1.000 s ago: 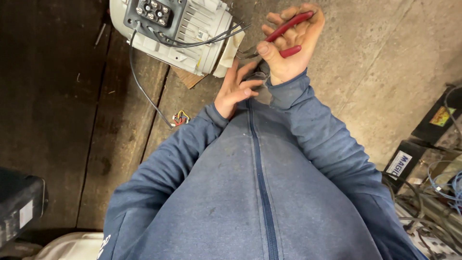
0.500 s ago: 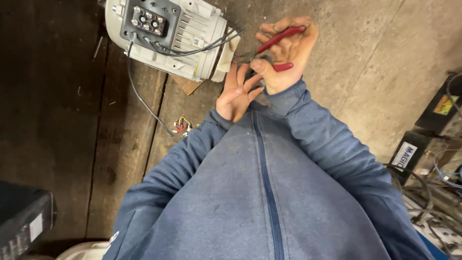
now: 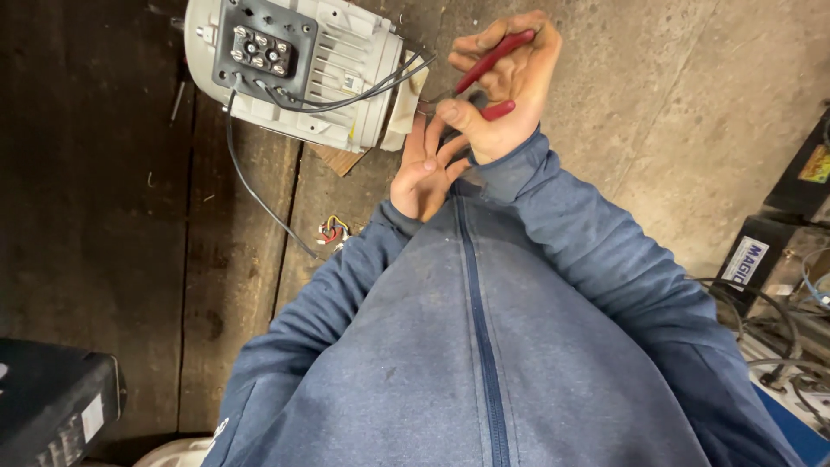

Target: The person fits a white plastic impeller onto the shaft of an electric pump motor, then taps the pump housing with a hammer to seat it. They use pliers on a fitting at the pump base and finally wipe the pump housing with a cloth.

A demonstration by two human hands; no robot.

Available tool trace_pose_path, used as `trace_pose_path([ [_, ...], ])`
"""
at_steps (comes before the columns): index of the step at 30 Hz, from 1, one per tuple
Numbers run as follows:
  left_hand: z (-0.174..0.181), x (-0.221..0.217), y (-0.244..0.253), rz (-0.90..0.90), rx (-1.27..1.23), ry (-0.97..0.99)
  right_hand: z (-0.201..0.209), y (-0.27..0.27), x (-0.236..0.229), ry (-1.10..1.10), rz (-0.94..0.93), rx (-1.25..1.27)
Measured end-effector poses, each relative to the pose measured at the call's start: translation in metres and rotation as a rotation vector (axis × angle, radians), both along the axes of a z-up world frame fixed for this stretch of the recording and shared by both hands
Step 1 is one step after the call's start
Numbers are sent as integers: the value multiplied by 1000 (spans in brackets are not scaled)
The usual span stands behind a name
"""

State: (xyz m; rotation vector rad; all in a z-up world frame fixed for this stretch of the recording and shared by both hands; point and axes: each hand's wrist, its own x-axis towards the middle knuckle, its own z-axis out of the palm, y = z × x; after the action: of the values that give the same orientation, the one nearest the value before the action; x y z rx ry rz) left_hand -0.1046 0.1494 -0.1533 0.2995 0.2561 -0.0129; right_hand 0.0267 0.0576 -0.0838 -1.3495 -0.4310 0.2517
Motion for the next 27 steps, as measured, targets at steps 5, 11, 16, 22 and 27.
trace_pose_path([
  [5, 9, 3, 2, 3, 0, 22, 11, 6, 0, 20, -23, -19],
  [11, 9, 2, 2, 15, 11, 0, 15, 12, -6, 56, -15, -26],
  [16, -3, 0, 2, 19, -25, -7, 14, 17, -5, 91, -17, 61],
  [22, -2, 2, 7, -8, -11, -21, 15, -10, 1, 80, -34, 65],
  [27, 3, 2, 17, -81, 85, -5, 21, -37, 5, 218, -82, 194],
])
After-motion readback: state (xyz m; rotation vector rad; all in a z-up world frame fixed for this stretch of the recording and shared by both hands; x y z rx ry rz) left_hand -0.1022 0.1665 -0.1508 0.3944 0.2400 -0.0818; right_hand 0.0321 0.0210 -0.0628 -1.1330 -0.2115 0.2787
